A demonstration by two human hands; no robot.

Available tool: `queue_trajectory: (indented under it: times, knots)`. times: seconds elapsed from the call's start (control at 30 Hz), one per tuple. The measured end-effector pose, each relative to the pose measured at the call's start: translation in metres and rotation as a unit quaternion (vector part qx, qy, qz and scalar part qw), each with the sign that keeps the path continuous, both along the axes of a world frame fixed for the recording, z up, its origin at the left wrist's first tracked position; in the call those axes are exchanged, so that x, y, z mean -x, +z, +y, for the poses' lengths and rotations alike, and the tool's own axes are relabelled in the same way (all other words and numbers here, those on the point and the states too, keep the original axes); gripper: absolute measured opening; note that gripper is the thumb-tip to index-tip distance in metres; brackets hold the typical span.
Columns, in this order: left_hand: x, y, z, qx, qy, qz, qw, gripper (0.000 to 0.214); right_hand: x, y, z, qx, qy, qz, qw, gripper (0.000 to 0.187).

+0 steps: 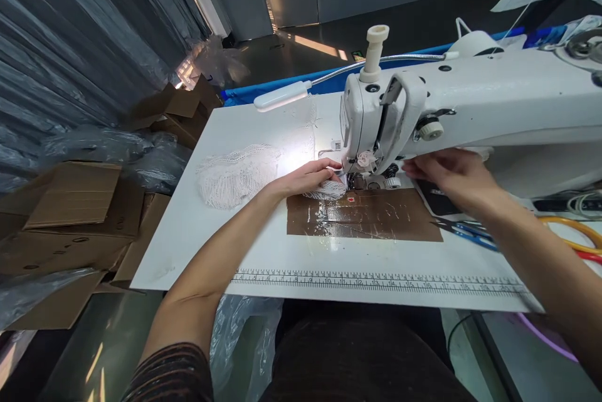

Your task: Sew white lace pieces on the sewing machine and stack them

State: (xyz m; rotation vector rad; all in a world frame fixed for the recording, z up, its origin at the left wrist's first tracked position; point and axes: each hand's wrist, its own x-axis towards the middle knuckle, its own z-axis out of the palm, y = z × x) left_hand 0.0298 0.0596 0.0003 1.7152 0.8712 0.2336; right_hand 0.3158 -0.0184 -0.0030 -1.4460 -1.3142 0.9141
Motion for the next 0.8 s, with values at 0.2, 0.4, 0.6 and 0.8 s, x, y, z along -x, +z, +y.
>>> queue_trajectory:
  times: [0.2,0.4,0.6,0.8]
  knots:
    - [0.001,-0.002,0.003,0.003,-0.008,0.004,1.0,0.034,-0.053,-0.011,-0.071,-0.133,-0.044,-0.413,0.9,0.035]
    - [0.006,-0.004,0.004,-0.024,-0.045,0.006,0.999,0.053,-0.085,-0.029,-0.108,-0.144,-0.009,-0.502,0.853,0.029]
    - [0.006,-0.002,0.004,-0.027,-0.061,0.014,0.998,0.052,-0.105,-0.037,-0.123,-0.07,-0.022,-0.49,0.869,0.026]
    - [0.003,-0.004,0.001,-0.006,-0.036,0.002,0.999,0.053,-0.114,-0.029,-0.121,-0.072,-0.043,-0.519,0.85,0.036]
